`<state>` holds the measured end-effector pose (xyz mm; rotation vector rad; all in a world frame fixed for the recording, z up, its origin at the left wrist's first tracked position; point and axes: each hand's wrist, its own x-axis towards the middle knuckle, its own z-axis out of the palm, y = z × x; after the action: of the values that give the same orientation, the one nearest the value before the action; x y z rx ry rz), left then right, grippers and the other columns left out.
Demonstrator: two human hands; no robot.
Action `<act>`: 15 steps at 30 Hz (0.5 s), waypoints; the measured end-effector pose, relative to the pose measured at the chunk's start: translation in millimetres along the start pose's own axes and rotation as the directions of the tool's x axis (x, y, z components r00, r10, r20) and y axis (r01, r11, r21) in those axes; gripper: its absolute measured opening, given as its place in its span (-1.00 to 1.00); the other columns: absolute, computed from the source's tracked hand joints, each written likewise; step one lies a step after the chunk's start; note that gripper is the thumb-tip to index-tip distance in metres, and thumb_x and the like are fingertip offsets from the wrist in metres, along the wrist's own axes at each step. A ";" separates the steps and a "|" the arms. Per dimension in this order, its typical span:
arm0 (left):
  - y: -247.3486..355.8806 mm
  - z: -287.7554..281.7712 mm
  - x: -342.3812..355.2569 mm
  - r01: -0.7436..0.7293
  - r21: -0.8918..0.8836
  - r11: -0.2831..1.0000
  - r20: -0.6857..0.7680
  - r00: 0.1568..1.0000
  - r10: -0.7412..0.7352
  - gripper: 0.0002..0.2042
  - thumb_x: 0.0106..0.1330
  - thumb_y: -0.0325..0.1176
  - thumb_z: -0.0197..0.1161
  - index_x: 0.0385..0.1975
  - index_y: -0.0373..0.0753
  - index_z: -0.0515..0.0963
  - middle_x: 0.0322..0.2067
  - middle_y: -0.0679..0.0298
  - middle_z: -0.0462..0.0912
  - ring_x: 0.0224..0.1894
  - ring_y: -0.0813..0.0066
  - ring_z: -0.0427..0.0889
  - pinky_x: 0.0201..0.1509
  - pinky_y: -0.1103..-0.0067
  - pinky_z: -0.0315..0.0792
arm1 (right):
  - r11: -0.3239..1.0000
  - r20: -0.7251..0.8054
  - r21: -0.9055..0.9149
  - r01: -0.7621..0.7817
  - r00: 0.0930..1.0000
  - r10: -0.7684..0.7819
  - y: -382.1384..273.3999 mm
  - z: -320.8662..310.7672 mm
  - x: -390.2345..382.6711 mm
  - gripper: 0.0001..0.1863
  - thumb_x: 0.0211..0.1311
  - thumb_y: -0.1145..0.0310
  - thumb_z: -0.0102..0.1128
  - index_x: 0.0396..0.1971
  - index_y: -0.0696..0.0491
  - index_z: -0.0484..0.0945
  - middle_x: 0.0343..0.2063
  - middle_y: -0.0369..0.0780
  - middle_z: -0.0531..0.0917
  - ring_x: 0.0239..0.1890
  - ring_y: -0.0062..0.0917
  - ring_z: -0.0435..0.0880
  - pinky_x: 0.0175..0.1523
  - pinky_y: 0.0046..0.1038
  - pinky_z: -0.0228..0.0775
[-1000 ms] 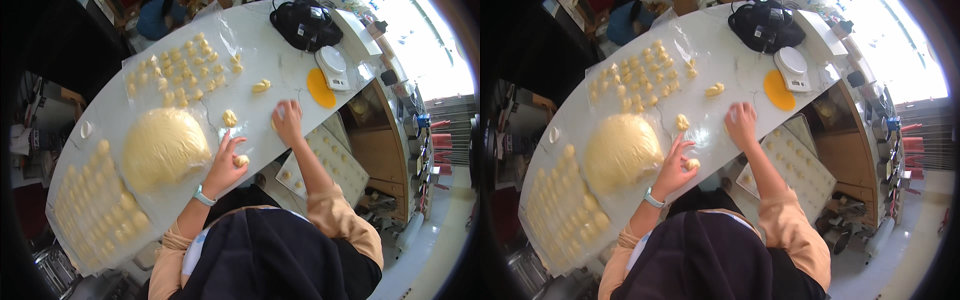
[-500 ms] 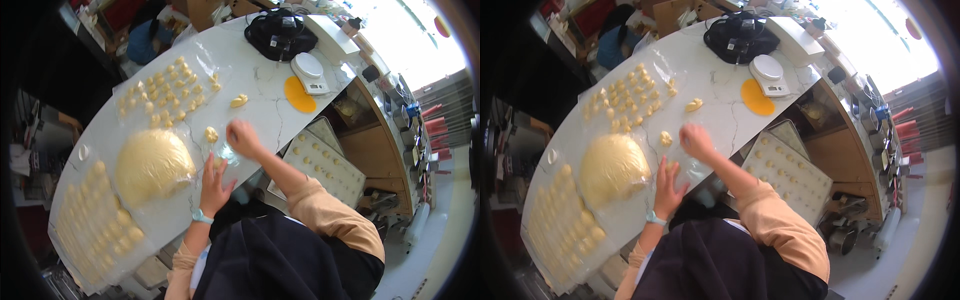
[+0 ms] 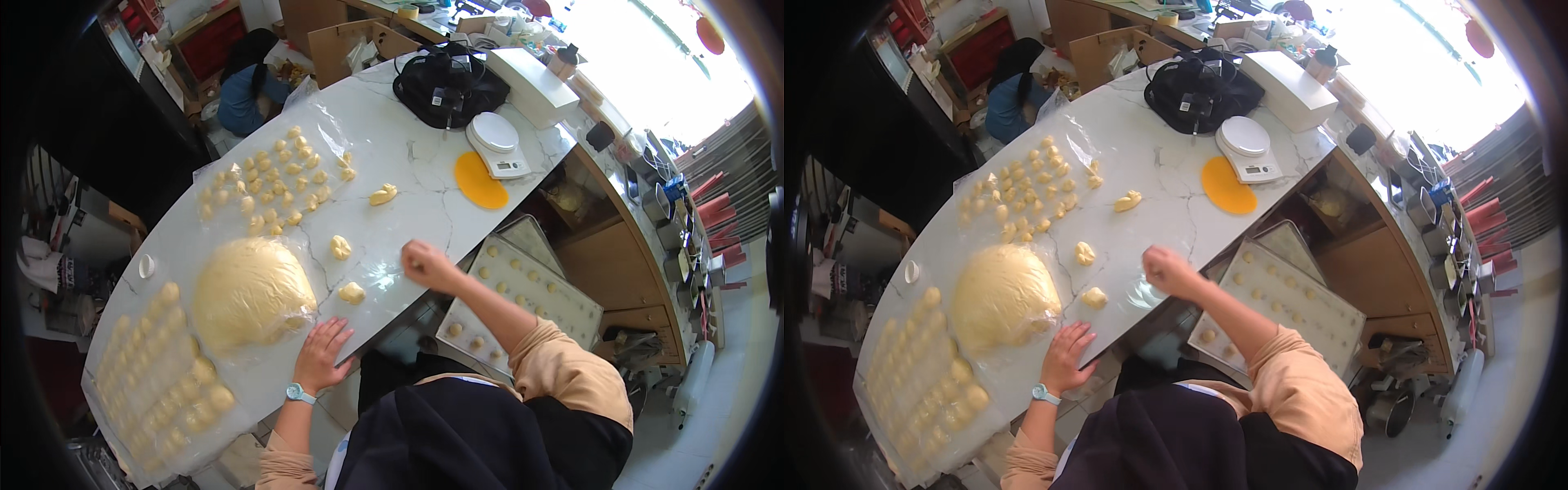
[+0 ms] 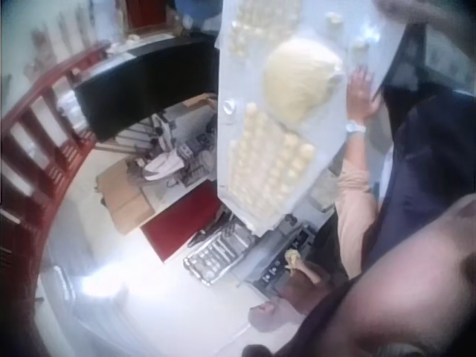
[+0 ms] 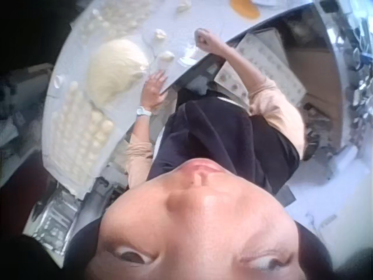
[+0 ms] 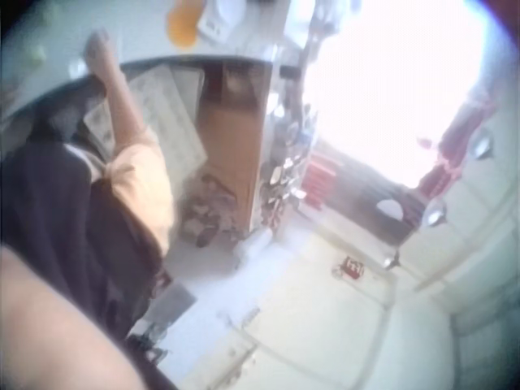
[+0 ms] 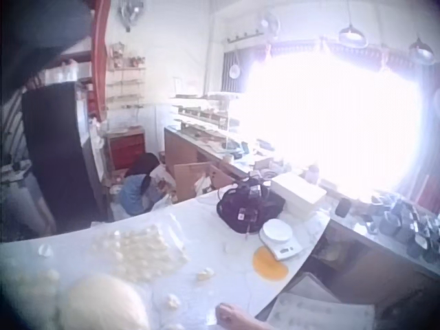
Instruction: The person rolls small dough pieces into balls on the countertop by hand and arranges them onto a baking tray.
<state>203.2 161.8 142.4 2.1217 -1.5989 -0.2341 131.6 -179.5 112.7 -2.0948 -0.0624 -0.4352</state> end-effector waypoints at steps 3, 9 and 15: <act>6.9 2.9 -4.2 0.083 0.018 0.996 -0.045 0.996 -0.082 -0.35 -0.05 -0.26 0.48 0.14 -0.10 0.43 0.22 0.20 0.44 0.30 0.18 0.37 0.41 0.22 0.18 | 0.874 -0.131 -0.487 -0.013 0.990 -0.058 10.0 -8.9 44.6 -0.92 0.09 0.45 0.14 -0.43 0.06 0.43 -0.38 -0.16 0.54 -0.21 -0.19 0.55 -0.05 -0.25 0.36; 11.8 -3.3 -3.5 0.108 0.022 0.994 -0.039 0.994 -0.107 -0.39 -0.02 -0.33 0.43 0.14 -0.08 0.43 0.24 0.25 0.42 0.31 0.25 0.36 0.43 0.29 0.17 | 0.986 0.122 -0.130 -0.103 0.985 0.119 -26.6 29.5 17.5 -0.90 0.03 0.56 0.16 -0.47 0.10 0.42 -0.41 -0.15 0.52 -0.27 -0.22 0.54 -0.17 -0.28 0.42; 8.3 -3.5 1.5 0.088 -0.004 0.996 -0.070 0.994 -0.088 -0.38 -0.12 -0.35 0.46 0.07 -0.10 0.46 0.22 0.27 0.45 0.30 0.26 0.37 0.41 0.28 0.21 | 0.892 -0.140 -0.443 0.092 0.975 -0.170 -1.0 3.8 57.2 -0.90 0.06 0.58 0.20 -0.44 0.12 0.46 -0.40 -0.16 0.52 -0.36 -0.26 0.53 -0.28 -0.35 0.42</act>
<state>198.0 159.6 149.6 2.1778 -1.4667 -0.1866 186.0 -183.0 130.6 -2.4895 -0.0031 -0.7737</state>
